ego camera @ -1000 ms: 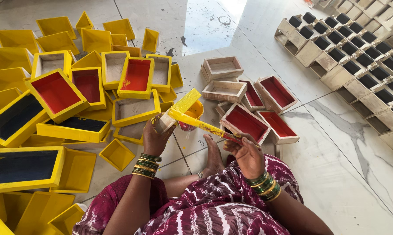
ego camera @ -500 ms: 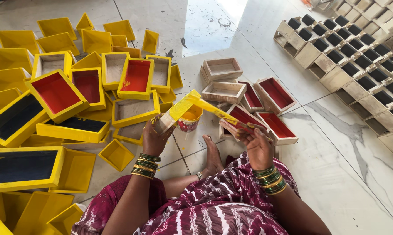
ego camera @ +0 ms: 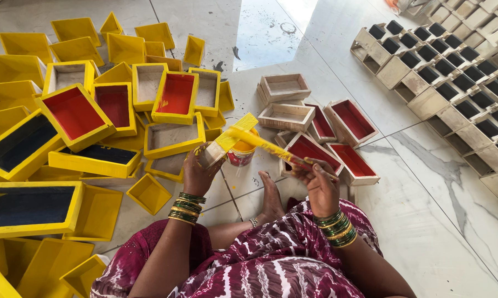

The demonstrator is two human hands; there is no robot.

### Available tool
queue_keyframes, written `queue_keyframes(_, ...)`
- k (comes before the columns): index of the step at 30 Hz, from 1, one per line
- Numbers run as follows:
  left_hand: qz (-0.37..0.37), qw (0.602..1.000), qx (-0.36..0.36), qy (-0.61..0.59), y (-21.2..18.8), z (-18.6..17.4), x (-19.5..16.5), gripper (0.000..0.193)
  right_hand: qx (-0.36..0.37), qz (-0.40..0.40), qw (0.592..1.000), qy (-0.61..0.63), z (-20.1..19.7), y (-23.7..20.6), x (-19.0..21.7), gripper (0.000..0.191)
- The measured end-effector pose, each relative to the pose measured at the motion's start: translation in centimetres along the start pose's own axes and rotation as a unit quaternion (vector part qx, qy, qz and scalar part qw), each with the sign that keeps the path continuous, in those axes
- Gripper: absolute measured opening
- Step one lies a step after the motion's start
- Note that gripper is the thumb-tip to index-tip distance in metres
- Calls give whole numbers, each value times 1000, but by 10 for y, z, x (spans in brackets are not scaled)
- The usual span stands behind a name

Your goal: The person sits on the floor painting small wooden boxes yellow with a brush, dipping the brush into a paint can and coating the outer surfaces of each box one at a time, placing finished boxes with a pile of already painted yellow boxes and picking up new unpainted boxes.

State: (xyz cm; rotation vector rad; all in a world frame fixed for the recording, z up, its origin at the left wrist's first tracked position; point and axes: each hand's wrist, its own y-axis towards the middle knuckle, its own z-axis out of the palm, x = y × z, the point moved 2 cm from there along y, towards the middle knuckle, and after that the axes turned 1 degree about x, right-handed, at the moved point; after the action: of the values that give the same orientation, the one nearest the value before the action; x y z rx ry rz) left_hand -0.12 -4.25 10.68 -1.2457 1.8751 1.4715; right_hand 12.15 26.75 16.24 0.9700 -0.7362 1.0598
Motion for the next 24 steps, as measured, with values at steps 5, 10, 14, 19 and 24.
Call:
queue_keyframes(5, 0, 1000, -1, -18, -1, 0, 2, 62, -29, 6, 999, 42, -4, -1, 0, 33)
queue_keyframes(10, -19, 1000, 1, -22, -2, 4, 7, 63, 22, 15, 998, 65, 3, -13, -8, 32)
queue_keyframes(14, -42, 998, 7, -41, -2, 5, 12, 66, 18, 4, 997, 76, -11, -2, -27, 34)
queue_keyframes(19, -41, 998, 5, -56, -4, 6, 12, 62, -80, 4, 996, 25, -50, 24, -52, 30)
queue_keyframes(24, -45, 997, 7, -61, -2, 4, 9, 61, -171, 31, 984, 48, -73, 32, -58, 26)
